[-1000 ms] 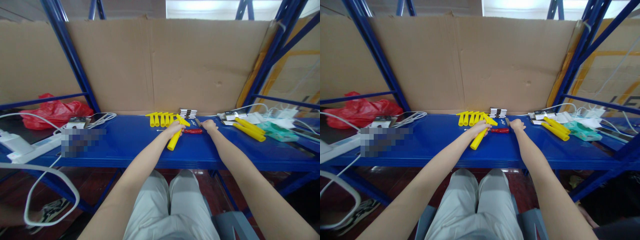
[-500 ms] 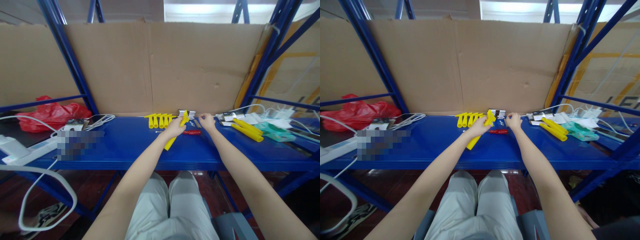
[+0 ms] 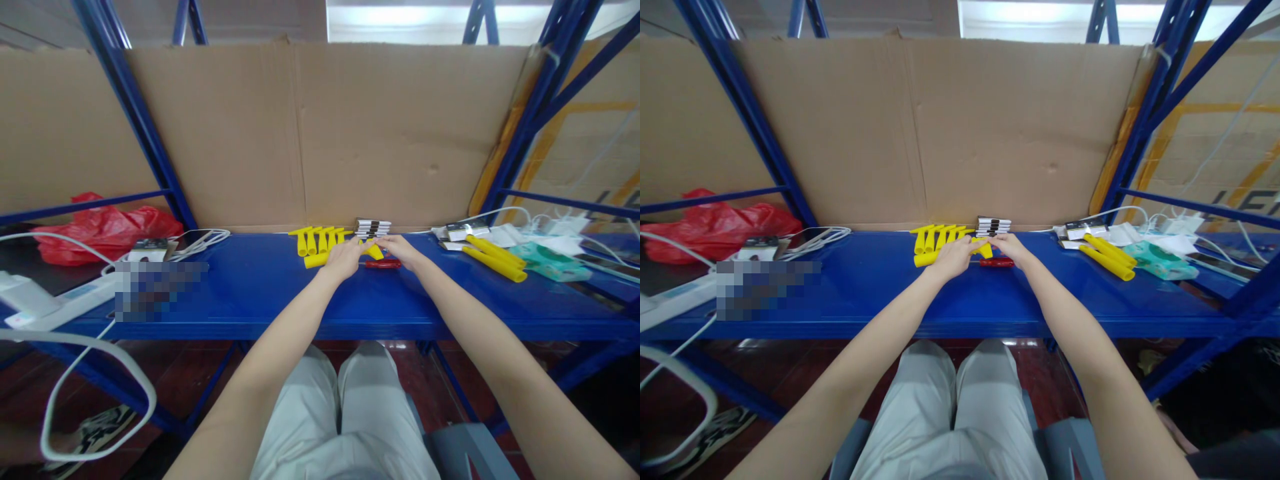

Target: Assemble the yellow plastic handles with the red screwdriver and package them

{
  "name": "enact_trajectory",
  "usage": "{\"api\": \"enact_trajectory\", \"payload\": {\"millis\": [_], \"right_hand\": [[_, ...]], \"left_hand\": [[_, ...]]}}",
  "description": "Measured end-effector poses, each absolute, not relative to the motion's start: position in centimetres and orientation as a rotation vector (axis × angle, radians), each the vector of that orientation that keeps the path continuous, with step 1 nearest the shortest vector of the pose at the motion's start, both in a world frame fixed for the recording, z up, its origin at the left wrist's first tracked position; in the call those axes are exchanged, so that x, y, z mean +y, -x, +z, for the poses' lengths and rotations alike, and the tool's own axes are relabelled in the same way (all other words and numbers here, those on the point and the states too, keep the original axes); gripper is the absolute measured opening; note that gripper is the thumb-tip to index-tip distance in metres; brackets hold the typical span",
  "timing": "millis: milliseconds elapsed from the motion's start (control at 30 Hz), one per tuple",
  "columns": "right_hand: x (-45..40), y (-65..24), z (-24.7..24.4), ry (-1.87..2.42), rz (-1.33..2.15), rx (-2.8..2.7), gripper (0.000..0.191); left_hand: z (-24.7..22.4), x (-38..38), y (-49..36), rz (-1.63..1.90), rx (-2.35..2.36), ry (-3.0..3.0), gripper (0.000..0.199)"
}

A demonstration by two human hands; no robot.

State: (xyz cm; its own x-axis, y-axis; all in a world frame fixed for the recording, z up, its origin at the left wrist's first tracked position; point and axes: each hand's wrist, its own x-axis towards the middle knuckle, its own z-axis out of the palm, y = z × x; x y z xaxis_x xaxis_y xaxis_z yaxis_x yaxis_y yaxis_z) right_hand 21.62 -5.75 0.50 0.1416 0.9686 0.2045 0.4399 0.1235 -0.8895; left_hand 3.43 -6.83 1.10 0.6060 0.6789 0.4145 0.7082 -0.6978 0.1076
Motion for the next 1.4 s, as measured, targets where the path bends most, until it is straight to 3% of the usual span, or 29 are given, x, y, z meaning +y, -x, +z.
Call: {"api": "enact_trajectory", "payload": {"millis": [433,867,1400], "right_hand": [[-6.03,-21.10,0.80,1.483,0.750,-1.386,0.010],[-5.42,-21.67,0.51,1.455,0.765,-1.347,0.013],[-5.08,-21.90,0.08,1.421,0.768,-1.323,0.009]], "left_hand": [[0.74,-6.66,-3.52,-0.657,-1.257,2.752,0.056],[0.65,-6.53,-3.73,-0.990,-1.096,2.898,0.031],[0.34,-6.31,-3.85,-1.019,-1.065,2.906,0.023]]}}
